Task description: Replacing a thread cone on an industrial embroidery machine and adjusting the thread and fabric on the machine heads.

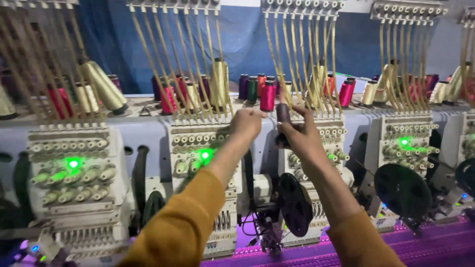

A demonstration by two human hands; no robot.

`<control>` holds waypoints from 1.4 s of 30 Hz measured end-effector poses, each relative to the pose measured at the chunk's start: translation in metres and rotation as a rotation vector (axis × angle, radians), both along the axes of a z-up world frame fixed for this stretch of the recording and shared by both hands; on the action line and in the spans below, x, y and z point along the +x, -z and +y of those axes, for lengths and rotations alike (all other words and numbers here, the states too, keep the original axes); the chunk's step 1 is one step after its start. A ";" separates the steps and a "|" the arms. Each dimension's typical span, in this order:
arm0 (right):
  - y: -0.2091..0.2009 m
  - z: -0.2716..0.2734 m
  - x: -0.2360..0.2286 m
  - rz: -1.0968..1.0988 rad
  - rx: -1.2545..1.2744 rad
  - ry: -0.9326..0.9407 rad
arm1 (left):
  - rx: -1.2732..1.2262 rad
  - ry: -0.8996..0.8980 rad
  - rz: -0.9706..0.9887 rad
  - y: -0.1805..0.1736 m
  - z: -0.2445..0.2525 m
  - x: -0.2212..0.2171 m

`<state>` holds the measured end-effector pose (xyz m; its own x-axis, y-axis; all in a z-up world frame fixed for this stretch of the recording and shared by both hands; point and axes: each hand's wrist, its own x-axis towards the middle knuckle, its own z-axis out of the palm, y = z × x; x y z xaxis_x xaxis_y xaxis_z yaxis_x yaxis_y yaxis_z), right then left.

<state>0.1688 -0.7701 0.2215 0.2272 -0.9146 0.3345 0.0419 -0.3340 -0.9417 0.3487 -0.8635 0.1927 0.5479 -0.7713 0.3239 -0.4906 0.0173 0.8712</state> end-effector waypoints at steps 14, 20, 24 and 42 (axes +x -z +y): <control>0.051 0.114 -0.040 -0.013 0.272 -0.038 | -0.077 0.331 0.858 0.027 0.142 -0.069; 0.101 0.085 -0.069 -0.113 0.320 -0.120 | -0.186 0.758 1.109 0.012 0.134 -0.032; 0.085 0.078 -0.104 -0.014 0.381 0.002 | -0.195 0.600 0.884 -0.018 0.158 -0.016; -0.038 -0.056 0.017 -0.095 -0.218 -0.184 | -0.288 0.131 -1.113 -0.027 0.109 0.023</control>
<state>0.1862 -0.8261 0.2595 0.3405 -0.7656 0.5458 0.2046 -0.5063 -0.8378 0.3714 -0.7544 0.2193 -0.2299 -0.6200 0.7501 -0.9636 0.2529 -0.0863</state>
